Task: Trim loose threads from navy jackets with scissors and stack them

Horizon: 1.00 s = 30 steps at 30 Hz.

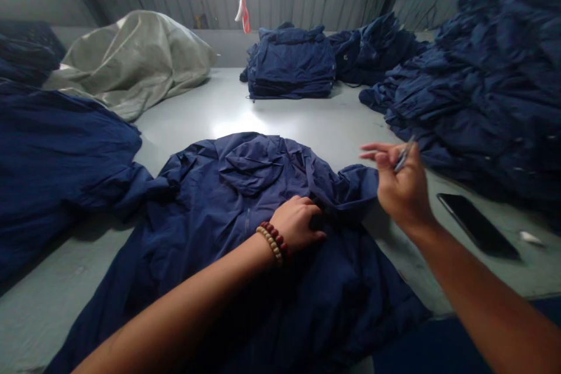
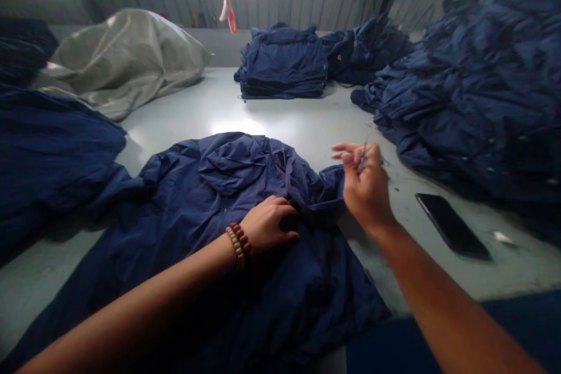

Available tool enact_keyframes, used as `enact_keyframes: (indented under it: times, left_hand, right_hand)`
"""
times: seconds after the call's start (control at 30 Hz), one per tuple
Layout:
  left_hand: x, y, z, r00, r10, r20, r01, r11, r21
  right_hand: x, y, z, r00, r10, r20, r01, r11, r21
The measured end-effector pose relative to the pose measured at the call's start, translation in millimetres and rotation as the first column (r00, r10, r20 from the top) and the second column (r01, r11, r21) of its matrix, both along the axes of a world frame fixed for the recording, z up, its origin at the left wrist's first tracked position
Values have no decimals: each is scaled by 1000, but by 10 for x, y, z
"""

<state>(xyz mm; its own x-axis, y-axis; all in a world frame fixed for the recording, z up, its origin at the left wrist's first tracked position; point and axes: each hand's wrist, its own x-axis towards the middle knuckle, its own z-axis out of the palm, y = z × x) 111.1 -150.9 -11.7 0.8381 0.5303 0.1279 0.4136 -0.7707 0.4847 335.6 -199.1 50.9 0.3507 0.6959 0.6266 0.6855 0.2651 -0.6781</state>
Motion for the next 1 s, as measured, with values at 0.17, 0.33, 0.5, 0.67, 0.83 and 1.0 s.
enact_keyframes:
  times: [0.17, 0.33, 0.5, 0.67, 0.83, 1.0]
  left_hand:
    - [-111, 26, -63, 992, 67, 109, -56, 993, -102]
    - [-107, 11, -90, 982, 130, 136, -117, 988, -99]
    - [-68, -3, -135, 978, 149, 149, -139, 988, -72]
    - [-55, 23, -138, 964, 149, 222, -121, 983, -135]
    - [-65, 96, -111, 908, 226, 354, -59, 903, -426]
    - [-65, 112, -48, 879, 335, 338, -114, 838, -534]
  right_hand:
    - [-203, 199, -518, 892, 295, -343, -392, 882, -261]
    - [141, 508, -950, 848, 67, -526, -194, 962, -190]
    - [294, 466, -967, 820, 42, -571, -177, 967, -183]
    - [152, 357, -834, 860, 59, -507, -168, 971, -172]
    - [-81, 159, -544, 954, 27, -298, -66, 990, -122]
    - [-235, -57, -383, 919, 169, -356, -153, 986, 73]
